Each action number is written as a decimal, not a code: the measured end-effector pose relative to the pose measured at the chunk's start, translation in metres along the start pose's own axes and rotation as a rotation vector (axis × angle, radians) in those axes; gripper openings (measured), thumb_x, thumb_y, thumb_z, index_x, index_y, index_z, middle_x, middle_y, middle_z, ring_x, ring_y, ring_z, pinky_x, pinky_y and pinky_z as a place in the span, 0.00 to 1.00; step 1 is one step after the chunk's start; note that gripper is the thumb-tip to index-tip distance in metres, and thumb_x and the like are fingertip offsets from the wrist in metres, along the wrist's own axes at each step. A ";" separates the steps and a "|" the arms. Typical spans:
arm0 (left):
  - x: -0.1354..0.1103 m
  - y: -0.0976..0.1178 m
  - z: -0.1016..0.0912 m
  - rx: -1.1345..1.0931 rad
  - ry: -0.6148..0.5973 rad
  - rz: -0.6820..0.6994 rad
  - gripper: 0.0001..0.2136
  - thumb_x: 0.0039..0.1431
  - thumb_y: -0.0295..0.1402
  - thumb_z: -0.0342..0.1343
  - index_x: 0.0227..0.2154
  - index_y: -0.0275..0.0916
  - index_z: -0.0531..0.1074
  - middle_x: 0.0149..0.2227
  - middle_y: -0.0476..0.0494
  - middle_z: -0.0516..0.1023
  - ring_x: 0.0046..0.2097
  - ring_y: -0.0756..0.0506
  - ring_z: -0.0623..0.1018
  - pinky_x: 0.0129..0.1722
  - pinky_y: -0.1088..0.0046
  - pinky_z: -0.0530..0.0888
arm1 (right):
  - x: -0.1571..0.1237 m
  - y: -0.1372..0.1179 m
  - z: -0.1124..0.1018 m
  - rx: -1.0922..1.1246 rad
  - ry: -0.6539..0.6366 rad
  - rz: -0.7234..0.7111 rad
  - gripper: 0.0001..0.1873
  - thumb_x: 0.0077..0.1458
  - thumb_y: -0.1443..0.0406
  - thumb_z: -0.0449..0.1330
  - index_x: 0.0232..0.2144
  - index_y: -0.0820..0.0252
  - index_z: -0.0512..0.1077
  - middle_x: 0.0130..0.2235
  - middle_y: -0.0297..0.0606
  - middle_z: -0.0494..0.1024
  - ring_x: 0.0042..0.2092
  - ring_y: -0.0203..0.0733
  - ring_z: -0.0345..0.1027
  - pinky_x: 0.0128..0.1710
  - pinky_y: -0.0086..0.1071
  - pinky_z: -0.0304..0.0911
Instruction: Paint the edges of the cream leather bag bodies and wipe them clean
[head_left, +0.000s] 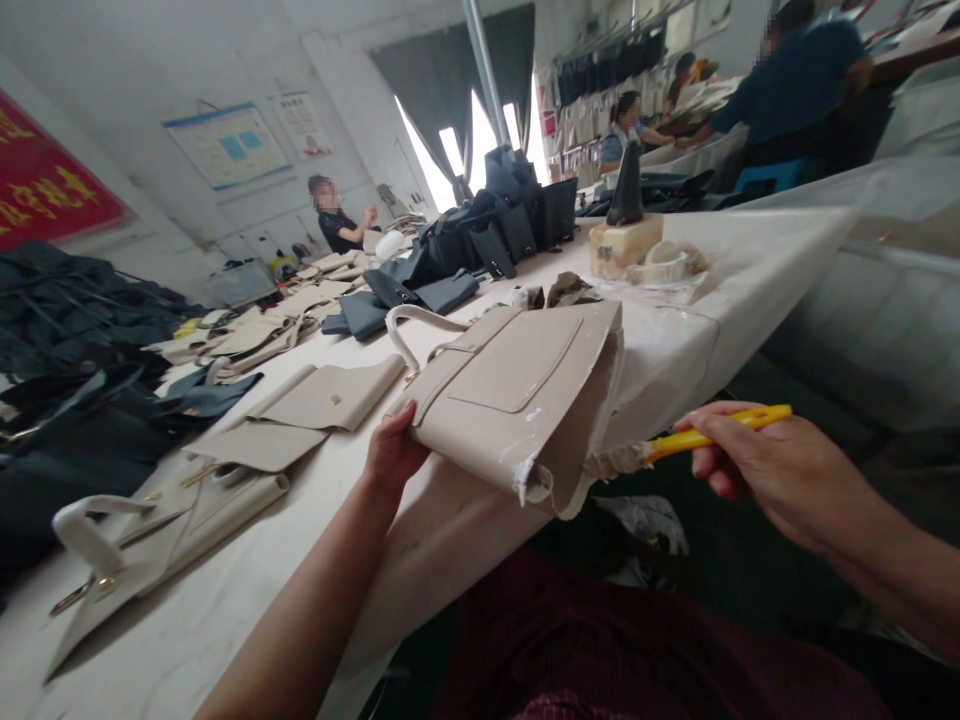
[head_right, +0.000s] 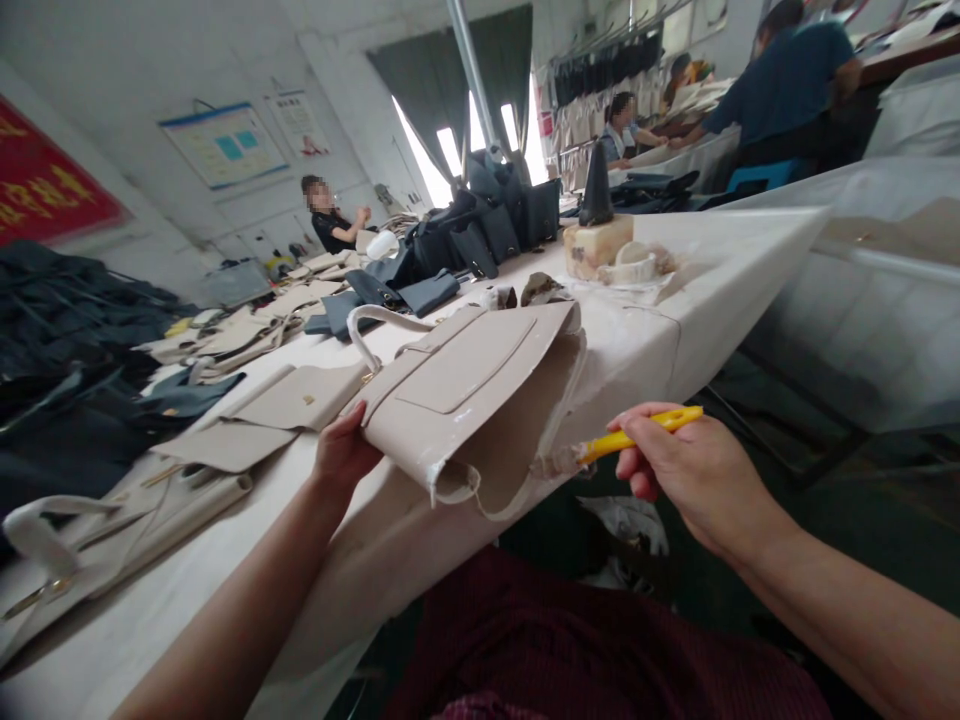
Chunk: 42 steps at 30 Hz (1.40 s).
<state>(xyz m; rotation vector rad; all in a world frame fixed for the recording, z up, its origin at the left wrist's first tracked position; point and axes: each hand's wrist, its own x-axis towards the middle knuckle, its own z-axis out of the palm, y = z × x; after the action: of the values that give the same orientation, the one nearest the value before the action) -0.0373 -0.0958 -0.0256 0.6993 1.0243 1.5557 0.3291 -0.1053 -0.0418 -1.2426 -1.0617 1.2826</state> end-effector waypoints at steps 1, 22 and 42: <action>0.000 0.000 0.000 -0.003 -0.008 0.005 0.13 0.50 0.29 0.58 0.41 0.36 0.74 0.35 0.42 0.81 0.45 0.39 0.79 0.48 0.63 0.75 | 0.002 -0.001 -0.001 -0.002 0.018 -0.005 0.15 0.41 0.57 0.63 0.27 0.65 0.72 0.17 0.37 0.70 0.16 0.33 0.60 0.11 0.20 0.55; 0.001 -0.005 -0.007 0.015 0.039 -0.040 0.11 0.55 0.32 0.54 0.40 0.37 0.75 0.39 0.42 0.81 0.52 0.39 0.75 0.54 0.61 0.70 | -0.014 -0.033 0.031 0.399 -0.085 0.526 0.09 0.49 0.65 0.57 0.22 0.64 0.74 0.15 0.33 0.63 0.13 0.27 0.48 0.08 0.18 0.46; 0.004 -0.008 -0.009 -0.088 0.106 -0.087 0.11 0.59 0.32 0.51 0.36 0.33 0.76 0.36 0.38 0.81 0.53 0.37 0.74 0.57 0.58 0.67 | -0.009 -0.027 0.026 0.414 -0.067 0.604 0.17 0.58 0.69 0.53 0.20 0.66 0.73 0.15 0.33 0.62 0.13 0.27 0.49 0.07 0.16 0.47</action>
<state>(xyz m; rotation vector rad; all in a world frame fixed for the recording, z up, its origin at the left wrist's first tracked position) -0.0421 -0.0940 -0.0375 0.5092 1.0440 1.5656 0.3050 -0.1098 -0.0116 -1.2384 -0.4225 1.8973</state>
